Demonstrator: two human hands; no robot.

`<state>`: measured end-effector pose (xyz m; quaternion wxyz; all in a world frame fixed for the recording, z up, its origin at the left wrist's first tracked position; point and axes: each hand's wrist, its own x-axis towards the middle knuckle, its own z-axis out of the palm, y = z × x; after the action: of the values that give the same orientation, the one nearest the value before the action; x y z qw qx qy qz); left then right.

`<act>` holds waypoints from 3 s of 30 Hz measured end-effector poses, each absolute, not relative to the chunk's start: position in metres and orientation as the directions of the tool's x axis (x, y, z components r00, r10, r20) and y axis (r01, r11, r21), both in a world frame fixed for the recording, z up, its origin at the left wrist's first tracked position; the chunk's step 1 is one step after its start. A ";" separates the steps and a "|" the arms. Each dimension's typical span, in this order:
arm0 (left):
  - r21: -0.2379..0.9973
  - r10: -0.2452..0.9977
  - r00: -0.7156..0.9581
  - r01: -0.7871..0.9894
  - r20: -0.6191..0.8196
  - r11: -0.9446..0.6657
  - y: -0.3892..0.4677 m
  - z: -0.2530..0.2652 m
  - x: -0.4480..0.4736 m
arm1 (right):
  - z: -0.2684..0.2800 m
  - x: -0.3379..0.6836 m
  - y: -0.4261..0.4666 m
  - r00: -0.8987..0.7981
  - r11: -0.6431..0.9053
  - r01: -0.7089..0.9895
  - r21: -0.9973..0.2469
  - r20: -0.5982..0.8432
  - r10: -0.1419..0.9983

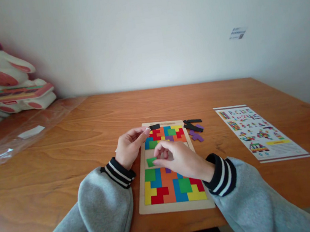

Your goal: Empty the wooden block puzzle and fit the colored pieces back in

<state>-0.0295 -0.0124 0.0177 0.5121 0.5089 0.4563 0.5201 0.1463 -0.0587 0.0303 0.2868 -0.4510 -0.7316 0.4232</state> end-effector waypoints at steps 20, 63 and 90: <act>0.958 0.952 0.291 0.235 0.090 -0.163 -0.017 0.011 -0.028 | 0.041 0.238 -0.036 -0.534 0.209 0.623 -0.754 -0.216 0.817; 0.919 0.891 0.383 0.200 0.244 -0.338 -0.024 0.015 -0.027 | 0.039 0.205 -0.040 -0.373 0.265 0.437 -0.859 0.095 0.923; 0.905 0.910 0.379 0.305 0.170 -0.296 -0.020 0.009 -0.029 | 0.029 0.211 -0.039 -0.380 0.399 0.648 -0.648 0.178 0.908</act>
<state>-0.0291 -0.0201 0.0086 0.4161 0.7184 0.4227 0.3634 0.2109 -0.0385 0.0286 0.2639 -0.4901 -0.7937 0.2454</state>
